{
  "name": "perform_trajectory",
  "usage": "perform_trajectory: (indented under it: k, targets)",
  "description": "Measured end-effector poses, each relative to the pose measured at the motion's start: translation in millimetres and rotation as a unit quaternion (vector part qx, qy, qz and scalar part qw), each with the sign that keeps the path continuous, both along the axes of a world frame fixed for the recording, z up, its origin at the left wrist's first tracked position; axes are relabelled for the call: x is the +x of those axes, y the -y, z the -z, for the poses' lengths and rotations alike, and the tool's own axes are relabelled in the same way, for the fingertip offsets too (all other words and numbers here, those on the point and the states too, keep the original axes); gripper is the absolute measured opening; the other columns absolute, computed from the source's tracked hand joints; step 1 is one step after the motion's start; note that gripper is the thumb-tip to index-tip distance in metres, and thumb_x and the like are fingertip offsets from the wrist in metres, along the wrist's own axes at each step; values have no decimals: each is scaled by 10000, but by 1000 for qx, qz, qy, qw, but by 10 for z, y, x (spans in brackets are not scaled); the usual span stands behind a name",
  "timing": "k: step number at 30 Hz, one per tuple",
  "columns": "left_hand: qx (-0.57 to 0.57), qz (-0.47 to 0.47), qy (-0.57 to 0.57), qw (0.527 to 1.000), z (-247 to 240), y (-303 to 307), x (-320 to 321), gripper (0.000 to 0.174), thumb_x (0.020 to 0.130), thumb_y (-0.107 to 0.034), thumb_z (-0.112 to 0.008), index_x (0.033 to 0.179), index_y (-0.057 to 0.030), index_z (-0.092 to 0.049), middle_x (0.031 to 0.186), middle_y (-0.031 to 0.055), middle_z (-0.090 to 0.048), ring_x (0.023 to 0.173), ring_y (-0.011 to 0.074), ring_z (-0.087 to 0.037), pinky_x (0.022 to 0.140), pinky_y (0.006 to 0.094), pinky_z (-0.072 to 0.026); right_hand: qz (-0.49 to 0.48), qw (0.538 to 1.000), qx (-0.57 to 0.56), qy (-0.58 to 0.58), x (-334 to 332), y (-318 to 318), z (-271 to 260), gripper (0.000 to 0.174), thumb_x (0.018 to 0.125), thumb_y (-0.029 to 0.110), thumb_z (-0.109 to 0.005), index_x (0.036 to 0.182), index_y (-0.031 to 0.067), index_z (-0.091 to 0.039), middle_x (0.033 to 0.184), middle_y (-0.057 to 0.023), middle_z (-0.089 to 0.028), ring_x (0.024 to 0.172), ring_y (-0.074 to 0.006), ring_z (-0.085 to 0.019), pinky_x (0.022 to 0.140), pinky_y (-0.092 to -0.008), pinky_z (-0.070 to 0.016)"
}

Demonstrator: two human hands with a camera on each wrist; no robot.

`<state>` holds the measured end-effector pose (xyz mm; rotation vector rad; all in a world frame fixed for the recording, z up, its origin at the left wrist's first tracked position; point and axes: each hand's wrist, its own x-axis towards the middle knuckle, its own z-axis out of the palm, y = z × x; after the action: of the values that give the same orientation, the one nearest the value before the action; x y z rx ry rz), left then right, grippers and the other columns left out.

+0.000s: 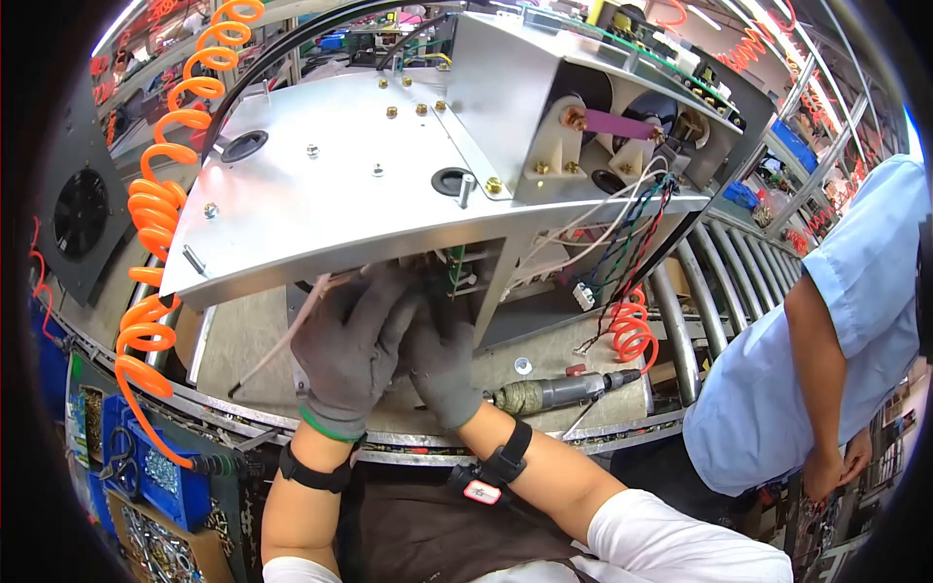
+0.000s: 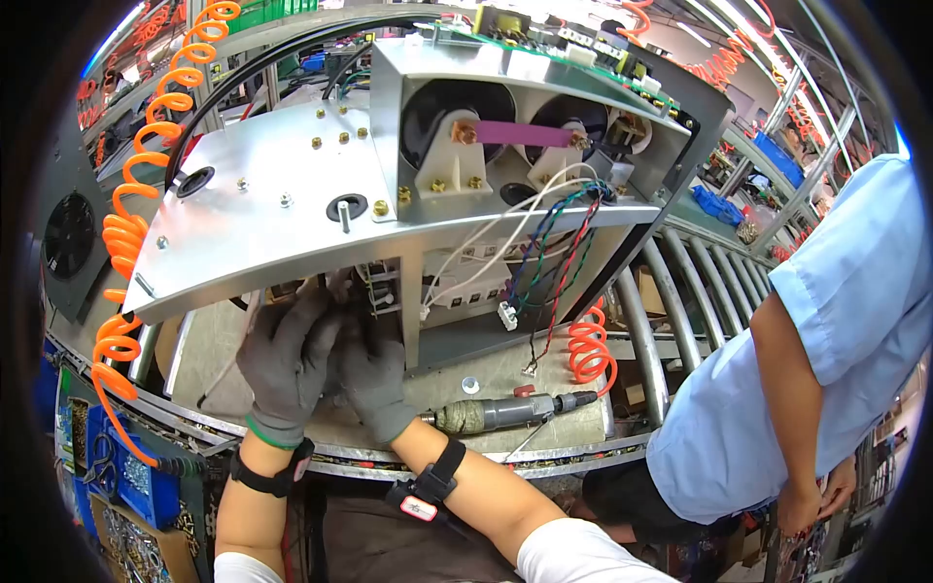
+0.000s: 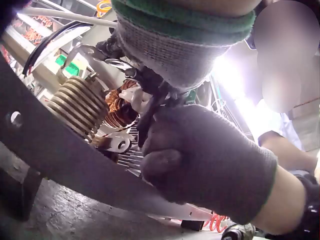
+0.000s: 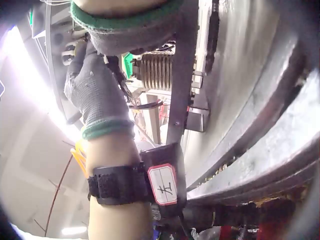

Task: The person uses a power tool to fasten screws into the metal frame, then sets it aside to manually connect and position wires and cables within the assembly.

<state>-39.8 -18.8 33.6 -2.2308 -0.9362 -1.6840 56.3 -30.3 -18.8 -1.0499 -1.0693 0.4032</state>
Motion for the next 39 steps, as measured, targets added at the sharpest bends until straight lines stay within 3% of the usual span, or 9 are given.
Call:
perform_trajectory:
  k: [6, 13, 19, 21, 22, 24, 30, 33, 39]
  targets:
    - [-71, 63, 2, 995, 31, -7, -108, 215, 785, -169, -620, 977, -84, -666, 904, 139, -638, 826, 307, -621, 721, 367, -498, -25, 997, 34, -69, -93, 84, -160, 362, 893, 70, -538, 1230, -51, -486, 1177, -135, -582, 1048, -165, -555, 902, -278, -435]
    - [-69, 66, -26, 995, -49, 49, -80, 244, 725, -125, -613, 957, -81, -675, 901, 141, -635, 818, 302, -622, 716, 370, -492, 9, 997, -48, -55, -50, 79, 51, 347, 896, 63, -531, 1225, -37, -483, 1173, -122, -570, 1043, -172, -555, 878, -278, -456]
    - [-108, 62, -23, 992, -233, 126, -30, 238, 727, -153, -650, 959, -107, -675, 844, 121, -646, 753, 271, -633, 709, 361, -487, -126, 983, 49, -126, -60, 75, 66, 336, 923, 87, -479, 1242, -17, -455, 1149, -105, -562, 1023, -169, -561, 845, -271, -478]
    - [-127, 32, -37, 991, -274, 156, 12, 203, 727, -169, -670, 923, -114, -675, 816, 109, -650, 743, 265, -634, 700, 352, -484, -311, 833, 116, -443, -37, 6, 140, 352, 918, 102, -495, 1242, -26, -447, 1167, -106, -552, 1024, -186, -566, 835, -269, -483]
    - [-126, 34, -40, 991, -276, 158, 17, 203, 727, -169, -670, 923, -114, -675, 816, 109, -650, 743, 265, -634, 700, 352, -484, -310, 832, 118, -445, -34, 6, 134, 352, 918, 102, -495, 1242, -26, -447, 1167, -106, -552, 1024, -186, -566, 835, -269, -483]
    - [-115, 5, -89, 989, -271, 141, 2, 214, 747, -171, -647, 955, -122, -657, 866, 104, -650, 762, 272, -632, 696, 352, -486, -112, 989, 49, -87, -17, 12, 118, 387, 918, 157, -505, 1255, -18, -432, 1207, -128, -524, 1078, -208, -539, 861, -304, -467]
    - [-138, 2, -95, 986, -110, 67, 44, 249, 845, -246, -564, 1051, -110, -599, 974, 129, -630, 840, 317, -610, 707, 390, -486, -11, 951, -105, 290, 184, -15, 211, 459, 896, 233, -524, 1278, 9, -405, 1243, -216, -456, 1118, -344, -480, 912, -396, -410]
    - [-103, 40, -32, 993, -82, 32, 75, 231, 857, -235, -567, 1019, -74, -599, 955, 150, -628, 841, 355, -593, 700, 401, -482, 46, 945, -7, 323, 146, -24, 71, 473, 841, 171, -544, 1251, -28, -420, 1076, -231, -538, 953, -361, -545, 805, -408, -462]
    - [-115, 77, 10, 990, -127, 53, 93, 155, 828, -130, -596, 949, -33, -610, 928, 158, -630, 877, 353, -576, 770, 401, -457, 65, 916, -7, 395, 181, -89, 165, 466, 830, 141, -531, 1240, -49, -422, 1076, -241, -542, 961, -362, -554, 800, -421, -469]
